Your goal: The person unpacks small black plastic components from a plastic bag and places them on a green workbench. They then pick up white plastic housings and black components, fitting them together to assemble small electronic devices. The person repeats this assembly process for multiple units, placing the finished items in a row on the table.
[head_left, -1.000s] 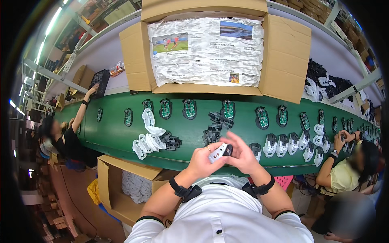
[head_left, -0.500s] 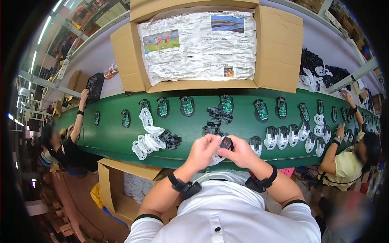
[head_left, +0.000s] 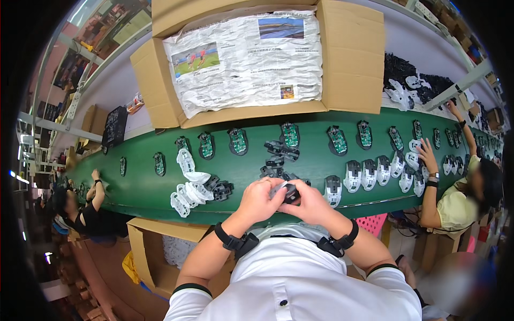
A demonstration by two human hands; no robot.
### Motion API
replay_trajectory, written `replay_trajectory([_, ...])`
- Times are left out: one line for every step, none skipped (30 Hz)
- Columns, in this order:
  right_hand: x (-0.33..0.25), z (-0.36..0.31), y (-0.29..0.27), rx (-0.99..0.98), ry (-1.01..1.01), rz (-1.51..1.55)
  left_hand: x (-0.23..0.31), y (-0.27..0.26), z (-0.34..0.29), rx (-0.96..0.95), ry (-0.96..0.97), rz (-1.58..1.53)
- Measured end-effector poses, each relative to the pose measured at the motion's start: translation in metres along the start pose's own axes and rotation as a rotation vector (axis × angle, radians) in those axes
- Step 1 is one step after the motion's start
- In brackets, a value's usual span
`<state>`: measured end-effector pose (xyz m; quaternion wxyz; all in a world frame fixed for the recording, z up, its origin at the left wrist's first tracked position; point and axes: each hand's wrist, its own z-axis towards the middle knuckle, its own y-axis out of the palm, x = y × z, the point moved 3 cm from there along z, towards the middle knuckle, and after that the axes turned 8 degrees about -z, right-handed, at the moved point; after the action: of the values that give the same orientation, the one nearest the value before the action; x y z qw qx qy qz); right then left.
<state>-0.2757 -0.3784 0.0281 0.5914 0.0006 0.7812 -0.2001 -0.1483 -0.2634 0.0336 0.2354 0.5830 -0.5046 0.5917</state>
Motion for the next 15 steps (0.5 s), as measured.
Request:
replay_trajectory([0.026, -0.001, 0.01, 0.009, -0.008, 0.256, -0.014, 0.005, 0.004, 0.021, -0.008, -0.198])
replay_trajectory([0.035, -0.001, 0.012, 0.008, 0.021, 0.397, -0.016, 0.007, 0.005, 0.047, -0.027, -0.397])
replay_trajectory([0.044, -0.001, 0.012, 0.006, 0.05, 0.538, -0.016, 0.012, 0.007, 0.13, -0.047, -0.512])
replay_trajectory([0.044, -0.002, 0.012, -0.001, 0.082, 0.677, -0.017, 0.017, 0.008, 0.152, -0.095, -0.545])
replay_trajectory([0.044, -0.005, 0.01, 0.027, 0.104, 0.683, -0.02, 0.021, 0.011, 0.175, -0.144, -0.578])
replay_trajectory([0.043, -0.005, 0.007, 0.043, 0.106, 0.641, -0.024, 0.026, 0.015, 0.199, -0.193, -0.61])
replay_trajectory([0.045, -0.006, 0.004, 0.058, 0.11, 0.598, -0.033, 0.033, 0.019, 0.238, -0.129, -0.55])
replay_trajectory([0.046, -0.006, 0.001, 0.069, 0.116, 0.555, -0.039, 0.039, 0.024, 0.22, -0.118, -0.564])
replay_trajectory([0.047, -0.006, -0.003, 0.104, 0.092, 0.549, -0.046, 0.043, 0.029, 0.203, -0.108, -0.578])
replay_trajectory([0.052, -0.009, -0.011, 0.077, 0.156, 0.461, -0.049, 0.048, 0.033, 0.186, -0.099, -0.593])
replay_trajectory([0.06, -0.01, -0.018, 0.047, 0.205, 0.487, -0.039, 0.05, 0.036, 0.073, -0.173, -0.717])
replay_trajectory([0.069, -0.012, -0.026, 0.016, 0.254, 0.511, -0.052, 0.051, 0.036, -0.058, -0.238, -0.504])
replay_trajectory([0.081, -0.015, -0.039, 0.016, 0.332, 0.455, -0.05, 0.046, 0.034, -0.003, 0.027, -0.106])
replay_trajectory([0.096, -0.016, -0.051, 0.02, 0.405, 0.401, -0.047, 0.041, 0.03, 0.052, 0.289, 0.298])
replay_trajectory([0.115, -0.016, -0.06, -0.02, 0.478, 0.325, -0.05, 0.039, 0.03, -0.076, 0.363, 0.454])
